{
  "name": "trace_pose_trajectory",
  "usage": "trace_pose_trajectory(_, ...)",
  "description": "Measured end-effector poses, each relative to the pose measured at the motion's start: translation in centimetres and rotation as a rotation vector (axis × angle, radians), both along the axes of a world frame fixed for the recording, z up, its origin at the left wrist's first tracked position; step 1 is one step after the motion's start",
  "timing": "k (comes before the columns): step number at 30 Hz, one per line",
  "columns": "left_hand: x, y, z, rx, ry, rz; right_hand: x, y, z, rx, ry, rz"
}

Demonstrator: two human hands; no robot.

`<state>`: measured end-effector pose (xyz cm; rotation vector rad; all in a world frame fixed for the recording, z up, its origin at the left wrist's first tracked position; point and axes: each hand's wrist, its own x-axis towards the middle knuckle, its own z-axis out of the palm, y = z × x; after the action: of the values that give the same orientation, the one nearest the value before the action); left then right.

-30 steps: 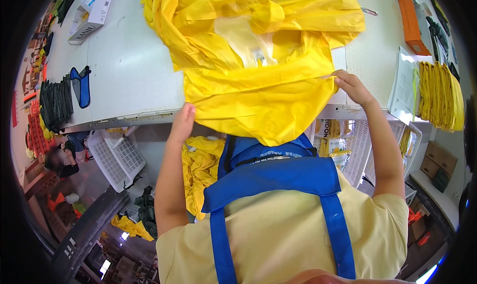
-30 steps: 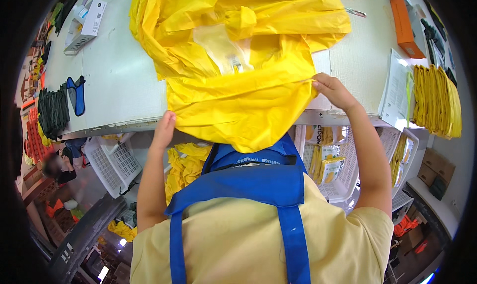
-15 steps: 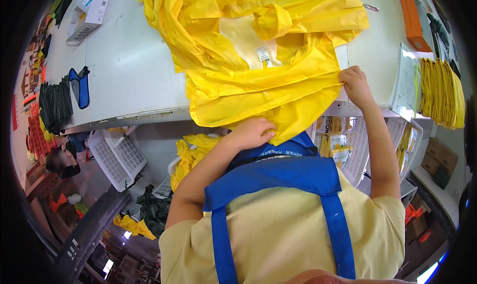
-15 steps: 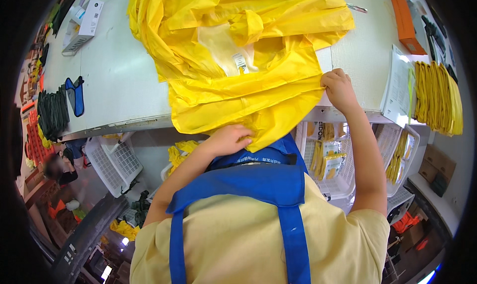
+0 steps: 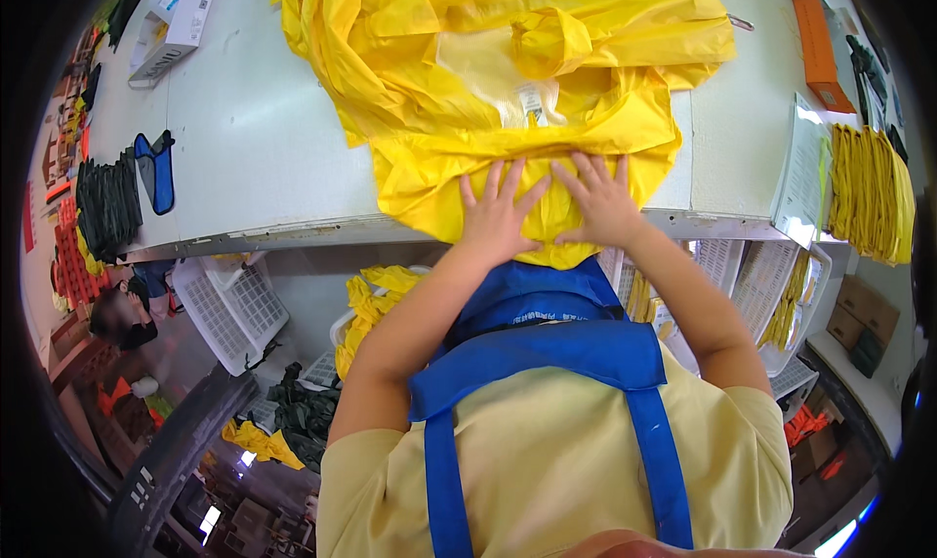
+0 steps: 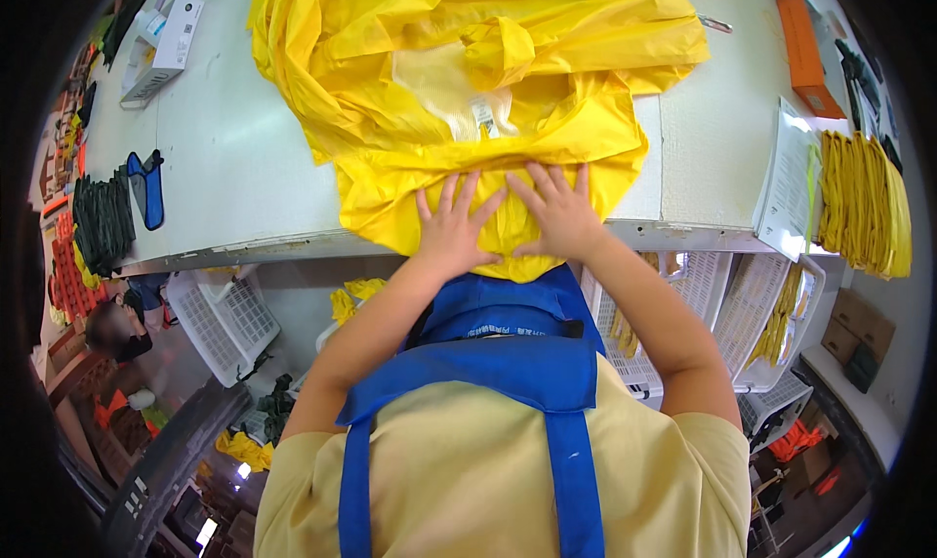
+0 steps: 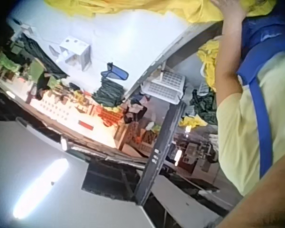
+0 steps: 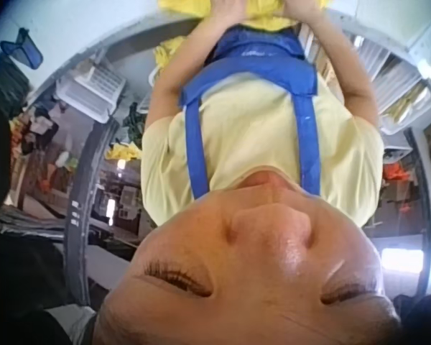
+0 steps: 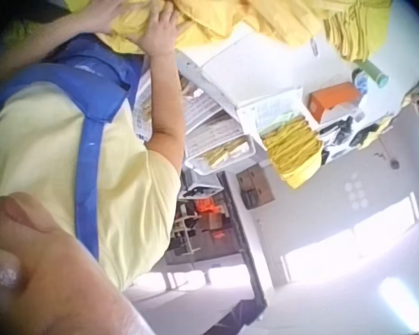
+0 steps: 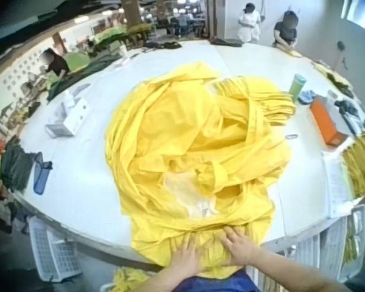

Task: The person folds a yellow raincoat on a table, smooths it, and places it into a plastic bag. They then retrieve another yellow raincoat from a basket and repeat the folding process.

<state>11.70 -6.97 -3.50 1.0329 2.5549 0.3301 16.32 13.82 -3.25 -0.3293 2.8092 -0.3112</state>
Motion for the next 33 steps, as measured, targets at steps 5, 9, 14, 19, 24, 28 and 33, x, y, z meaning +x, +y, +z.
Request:
trace_pose_trajectory(5,-7.1,1.5,-1.0,0.015,-0.037,-0.039,-6.9,3.2,0.9,-0.084,-0.206,-0.108)
trace_pose_trajectory(9,-7.1,1.9,-0.3,-0.038,0.008,-0.049,-6.2,1.5,1.8,0.021,0.025,-0.057)
trace_pose_trajectory(14,-2.3,0.0,0.4,-0.001,-0.061,-0.058,1.7,-0.9,2.4,-0.004,-0.086,0.106)
trace_pose_trajectory(19,1.7,-2.2,0.6,0.114,-0.099,-0.063,3.4,0.7,3.1,-0.325,0.007,0.02)
trace_pose_trajectory(24,2.7,-2.2,0.5,0.16,-0.038,-0.052,-3.2,-0.3,1.3,-0.162,0.371,-0.024)
trace_pose_trajectory(28,2.2,-3.7,0.5,0.249,-0.101,-0.017,-7.3,0.6,0.5,-0.084,0.319,0.064)
trace_pose_trajectory(33,2.6,-3.8,0.5,0.301,-0.091,0.048,-8.8,0.3,2.4,-0.053,0.325,0.246)
